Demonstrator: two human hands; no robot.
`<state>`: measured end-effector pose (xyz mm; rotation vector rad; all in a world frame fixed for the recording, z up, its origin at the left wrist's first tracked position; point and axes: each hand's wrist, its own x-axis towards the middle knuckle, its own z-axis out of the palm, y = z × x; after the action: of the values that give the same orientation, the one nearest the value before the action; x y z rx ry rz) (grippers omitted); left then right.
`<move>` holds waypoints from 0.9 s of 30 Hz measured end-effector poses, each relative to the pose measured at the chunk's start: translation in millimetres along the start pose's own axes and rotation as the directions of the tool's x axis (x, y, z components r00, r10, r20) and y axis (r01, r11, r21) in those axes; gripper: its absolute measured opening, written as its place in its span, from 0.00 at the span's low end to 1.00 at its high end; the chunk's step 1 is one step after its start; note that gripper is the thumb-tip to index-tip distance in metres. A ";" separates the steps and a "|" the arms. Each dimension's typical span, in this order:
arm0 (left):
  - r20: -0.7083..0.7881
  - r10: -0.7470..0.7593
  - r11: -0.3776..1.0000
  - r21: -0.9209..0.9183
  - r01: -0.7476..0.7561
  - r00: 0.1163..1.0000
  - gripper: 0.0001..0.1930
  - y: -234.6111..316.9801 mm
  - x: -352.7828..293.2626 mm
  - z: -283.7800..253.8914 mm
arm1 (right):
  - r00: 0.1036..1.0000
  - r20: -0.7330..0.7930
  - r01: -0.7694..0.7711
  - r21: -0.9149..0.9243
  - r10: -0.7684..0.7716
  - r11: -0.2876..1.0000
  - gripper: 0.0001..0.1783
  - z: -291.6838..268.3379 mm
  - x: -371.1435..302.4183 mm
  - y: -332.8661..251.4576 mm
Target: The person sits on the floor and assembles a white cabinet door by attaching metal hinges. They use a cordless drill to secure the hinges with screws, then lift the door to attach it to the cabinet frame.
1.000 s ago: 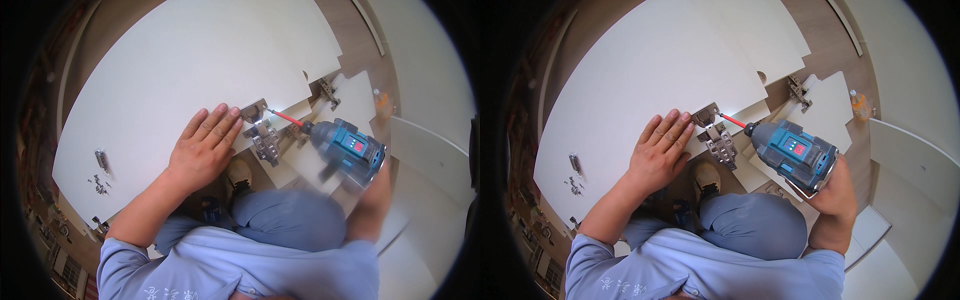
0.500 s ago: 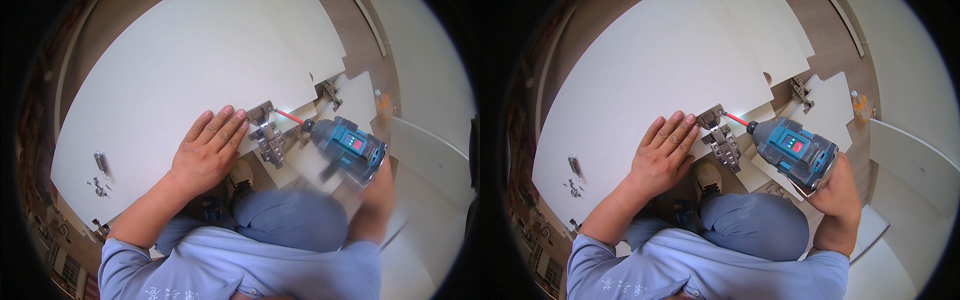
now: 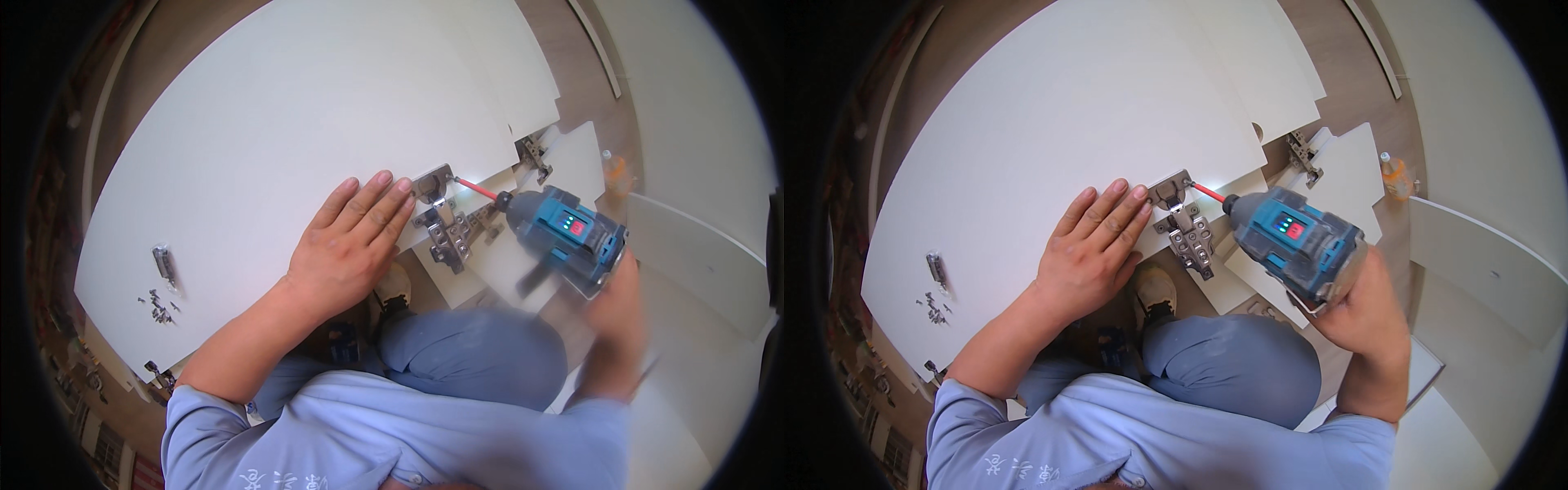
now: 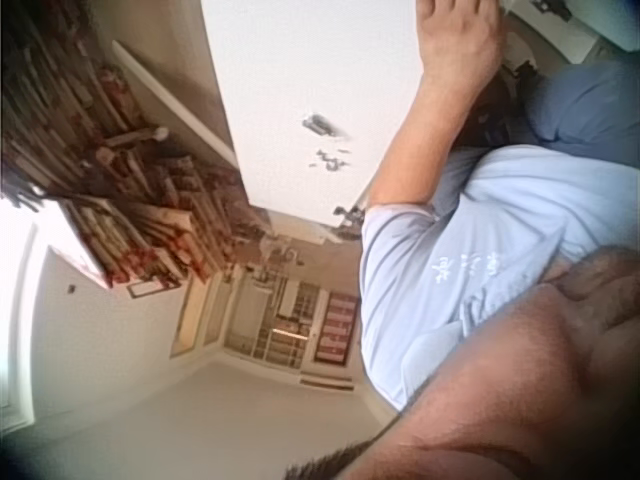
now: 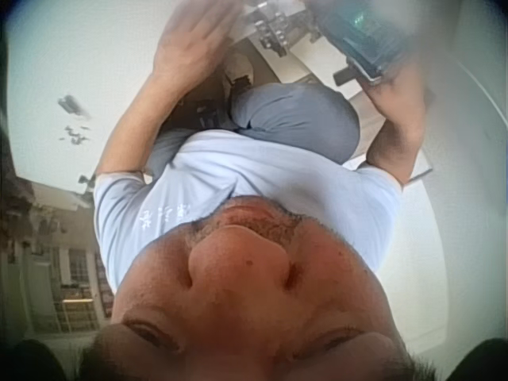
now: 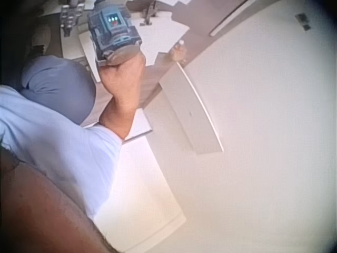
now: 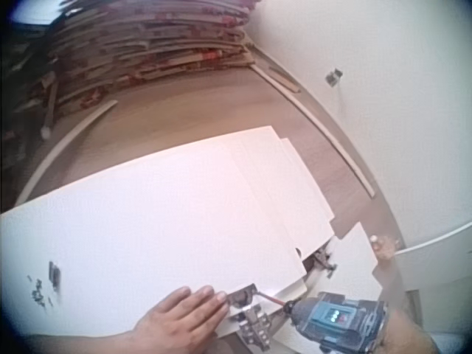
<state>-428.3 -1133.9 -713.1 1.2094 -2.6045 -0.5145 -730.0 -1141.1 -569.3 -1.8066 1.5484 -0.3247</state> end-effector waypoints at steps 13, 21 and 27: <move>-0.019 0.016 1.000 0.009 -0.016 1.000 0.33 1.6 -7.8 1.3 | 0.942 0.331 0.059 -0.334 0.059 0.941 0.14 -22.6 60.1 -60.6; -0.100 -0.120 0.989 0.072 0.127 0.988 0.34 15.7 -91.9 4.3 | 0.989 -0.090 -0.118 0.043 0.121 0.992 0.18 -1.3 -32.6 -80.9; -0.412 -0.246 0.965 -0.194 0.179 0.877 0.22 -0.3 -242.8 -11.1 | 0.985 -0.119 0.141 0.145 -0.124 0.979 0.16 82.1 -87.2 -99.9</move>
<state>-269.9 -949.5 -716.3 1.3847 -2.0370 -0.4125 -626.1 -1028.8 -539.0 -1.8000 1.4368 -0.5992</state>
